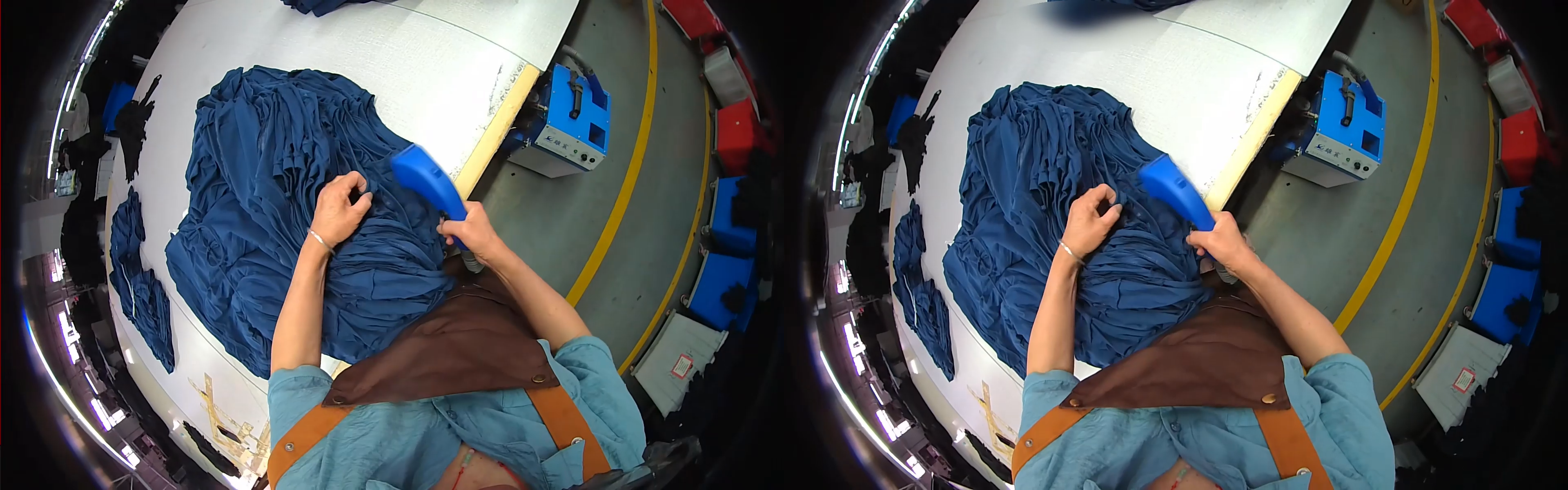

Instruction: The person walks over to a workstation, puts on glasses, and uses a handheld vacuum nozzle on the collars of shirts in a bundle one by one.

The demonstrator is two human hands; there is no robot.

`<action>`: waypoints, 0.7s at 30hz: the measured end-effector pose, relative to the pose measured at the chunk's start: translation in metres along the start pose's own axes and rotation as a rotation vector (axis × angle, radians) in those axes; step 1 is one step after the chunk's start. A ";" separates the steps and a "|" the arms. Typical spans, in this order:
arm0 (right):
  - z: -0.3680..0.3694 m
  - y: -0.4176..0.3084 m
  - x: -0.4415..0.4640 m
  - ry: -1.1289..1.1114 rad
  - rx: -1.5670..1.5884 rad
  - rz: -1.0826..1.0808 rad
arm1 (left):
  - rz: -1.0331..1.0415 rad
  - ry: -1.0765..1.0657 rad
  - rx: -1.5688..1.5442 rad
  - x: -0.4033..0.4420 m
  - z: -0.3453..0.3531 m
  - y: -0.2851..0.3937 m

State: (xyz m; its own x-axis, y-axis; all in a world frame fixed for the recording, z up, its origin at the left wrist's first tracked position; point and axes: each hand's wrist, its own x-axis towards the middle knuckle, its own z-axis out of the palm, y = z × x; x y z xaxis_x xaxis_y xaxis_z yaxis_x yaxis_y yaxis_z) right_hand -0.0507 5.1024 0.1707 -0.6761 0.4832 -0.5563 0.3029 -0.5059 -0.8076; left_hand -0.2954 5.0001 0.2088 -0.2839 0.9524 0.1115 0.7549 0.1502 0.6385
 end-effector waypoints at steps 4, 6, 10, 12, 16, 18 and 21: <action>0.008 -0.004 -0.005 0.060 0.110 -0.095 | -0.270 -0.109 -0.271 -0.006 -0.009 0.007; 0.008 -0.009 -0.004 0.004 0.111 -0.069 | -0.288 -0.042 -0.352 -0.002 -0.007 0.010; 0.012 -0.008 0.000 -0.094 0.073 -0.009 | -0.343 0.033 -0.419 -0.007 -0.008 0.011; 0.009 -0.009 0.003 -0.123 0.003 0.015 | -0.350 0.028 -0.400 -0.003 -0.008 0.015; 0.012 -0.013 0.005 -0.090 0.023 -0.023 | -0.342 0.044 -0.425 0.002 -0.005 0.013; 0.018 -0.012 0.003 -0.048 0.090 -0.066 | -0.340 0.055 -0.450 -0.003 -0.005 0.010; 0.016 -0.016 -0.007 -0.062 0.045 -0.050 | -0.334 -0.052 -0.339 -0.014 -0.030 0.021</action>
State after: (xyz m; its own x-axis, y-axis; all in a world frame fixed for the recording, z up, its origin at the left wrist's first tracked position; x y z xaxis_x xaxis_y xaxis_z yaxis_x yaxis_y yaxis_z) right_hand -0.0619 5.0954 0.1902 -0.7304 0.4642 -0.5011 0.2379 -0.5148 -0.8236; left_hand -0.2934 4.9824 0.2436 -0.4415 0.8800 -0.1748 0.3894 0.3635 0.8463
